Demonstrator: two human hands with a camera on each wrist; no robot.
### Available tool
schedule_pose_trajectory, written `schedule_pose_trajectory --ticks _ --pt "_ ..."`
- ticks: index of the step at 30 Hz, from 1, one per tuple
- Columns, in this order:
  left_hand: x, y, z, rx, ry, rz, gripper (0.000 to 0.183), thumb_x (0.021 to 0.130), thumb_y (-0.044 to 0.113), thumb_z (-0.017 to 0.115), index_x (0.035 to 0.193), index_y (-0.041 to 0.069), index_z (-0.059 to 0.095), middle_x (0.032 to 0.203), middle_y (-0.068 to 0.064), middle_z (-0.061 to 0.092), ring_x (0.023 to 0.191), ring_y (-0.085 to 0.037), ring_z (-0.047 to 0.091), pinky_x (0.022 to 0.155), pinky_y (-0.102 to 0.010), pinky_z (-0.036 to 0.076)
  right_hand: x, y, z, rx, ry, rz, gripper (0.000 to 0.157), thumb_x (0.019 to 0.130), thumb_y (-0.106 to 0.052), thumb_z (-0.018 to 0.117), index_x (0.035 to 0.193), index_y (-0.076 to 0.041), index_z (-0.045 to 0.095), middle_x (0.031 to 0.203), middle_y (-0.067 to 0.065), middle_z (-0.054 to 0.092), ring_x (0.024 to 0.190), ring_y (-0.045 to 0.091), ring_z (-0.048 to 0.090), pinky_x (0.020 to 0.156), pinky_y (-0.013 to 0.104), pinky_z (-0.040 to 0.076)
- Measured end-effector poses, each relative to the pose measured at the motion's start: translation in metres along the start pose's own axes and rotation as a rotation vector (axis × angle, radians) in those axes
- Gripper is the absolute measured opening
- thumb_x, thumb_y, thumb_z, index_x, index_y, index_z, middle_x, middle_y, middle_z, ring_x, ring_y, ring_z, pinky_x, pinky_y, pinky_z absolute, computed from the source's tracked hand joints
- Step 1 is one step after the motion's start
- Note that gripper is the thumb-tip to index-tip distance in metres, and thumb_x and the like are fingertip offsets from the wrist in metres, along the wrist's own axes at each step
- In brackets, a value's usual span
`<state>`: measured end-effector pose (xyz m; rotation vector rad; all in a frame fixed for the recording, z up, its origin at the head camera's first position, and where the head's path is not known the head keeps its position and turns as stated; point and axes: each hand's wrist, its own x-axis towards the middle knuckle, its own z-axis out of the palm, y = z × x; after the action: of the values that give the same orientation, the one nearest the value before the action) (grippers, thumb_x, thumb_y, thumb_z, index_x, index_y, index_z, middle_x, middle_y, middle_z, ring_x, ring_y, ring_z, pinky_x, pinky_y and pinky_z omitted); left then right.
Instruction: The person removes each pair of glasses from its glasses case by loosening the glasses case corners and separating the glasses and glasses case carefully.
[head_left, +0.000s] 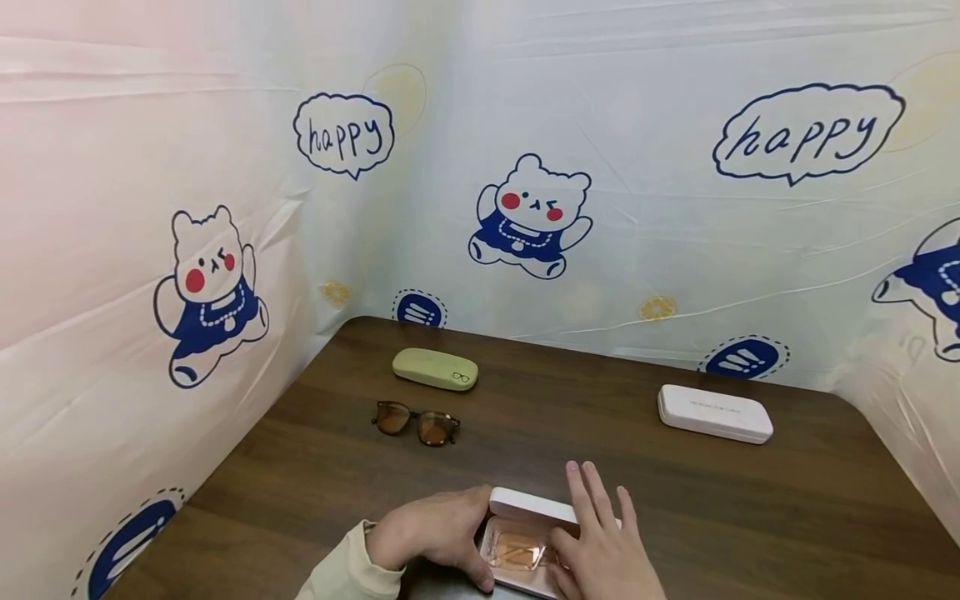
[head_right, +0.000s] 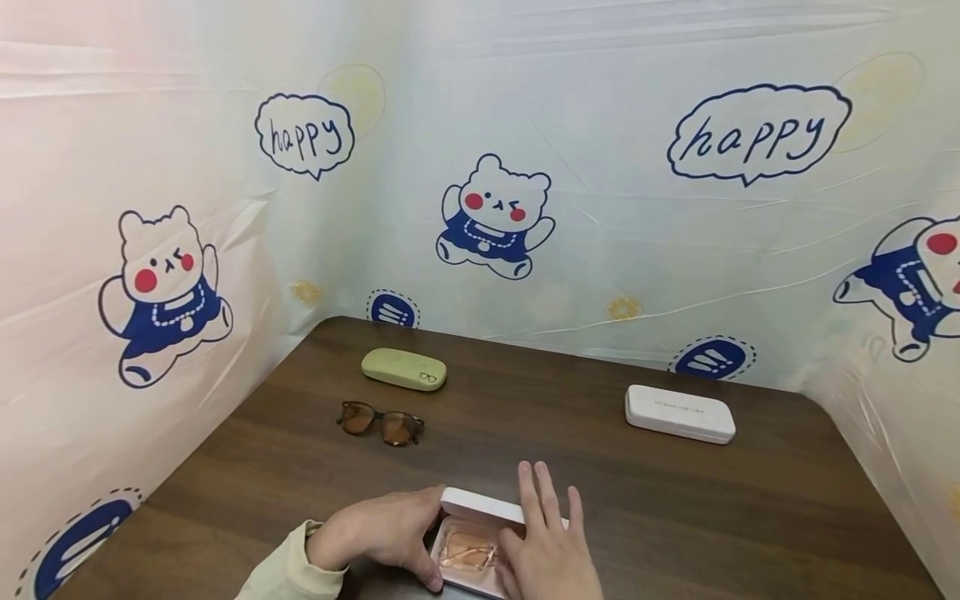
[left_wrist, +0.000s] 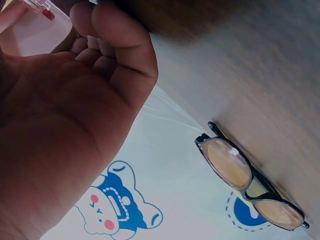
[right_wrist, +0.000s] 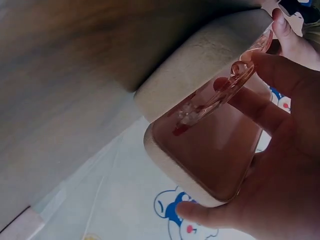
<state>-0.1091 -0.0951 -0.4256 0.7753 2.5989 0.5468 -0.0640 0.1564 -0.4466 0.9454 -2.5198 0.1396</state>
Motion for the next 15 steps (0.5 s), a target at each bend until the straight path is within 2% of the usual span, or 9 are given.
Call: schedule_pose_trajectory --ticks 5,8,11,15 --pt "-0.001 -0.001 -0.001 -0.005 0.004 0.008 0.076 0.061 0.044 0.096 0.118 0.02 0.052 0.108 0.011 0.057 0.096 -0.004 0.056 0.085 -0.027 0.048 0.005 -0.007 -0.001 -0.003 -0.001 0.009 0.027 0.076 -0.036 0.081 0.074 -0.025 0.056 0.151 0.029 0.037 0.139 0.047 0.029 0.09 0.074 0.037" --pt "-0.002 -0.002 -0.001 -0.008 0.001 0.012 0.076 0.061 0.045 0.096 0.118 0.02 0.052 0.109 0.011 0.056 0.097 -0.004 0.056 0.086 -0.027 0.048 0.01 -0.01 -0.003 -0.002 -0.015 0.002 0.02 0.076 -0.028 0.078 0.074 -0.023 0.059 0.148 0.028 0.042 0.136 0.047 0.036 0.091 0.073 0.037" --pt "-0.002 -0.003 -0.001 -0.01 0.004 0.019 0.076 0.061 0.045 0.096 0.118 0.02 0.052 0.108 0.011 0.056 0.095 -0.004 0.055 0.085 -0.027 0.048 0.013 -0.01 -0.004 0.021 -0.001 -0.004 0.015 0.071 -0.023 0.075 0.072 -0.022 0.061 0.144 0.025 0.047 0.132 0.045 0.043 0.09 0.07 0.04" --pt "-0.001 -0.002 0.0 -0.007 0.002 0.02 0.074 0.061 0.045 0.096 0.117 0.021 0.053 0.107 0.012 0.056 0.094 -0.004 0.055 0.084 -0.026 0.048 0.014 -0.007 -0.009 0.084 0.034 0.008 0.018 0.066 -0.022 0.076 0.071 -0.023 0.059 0.141 0.022 0.052 0.126 0.042 0.05 0.089 0.064 0.044"
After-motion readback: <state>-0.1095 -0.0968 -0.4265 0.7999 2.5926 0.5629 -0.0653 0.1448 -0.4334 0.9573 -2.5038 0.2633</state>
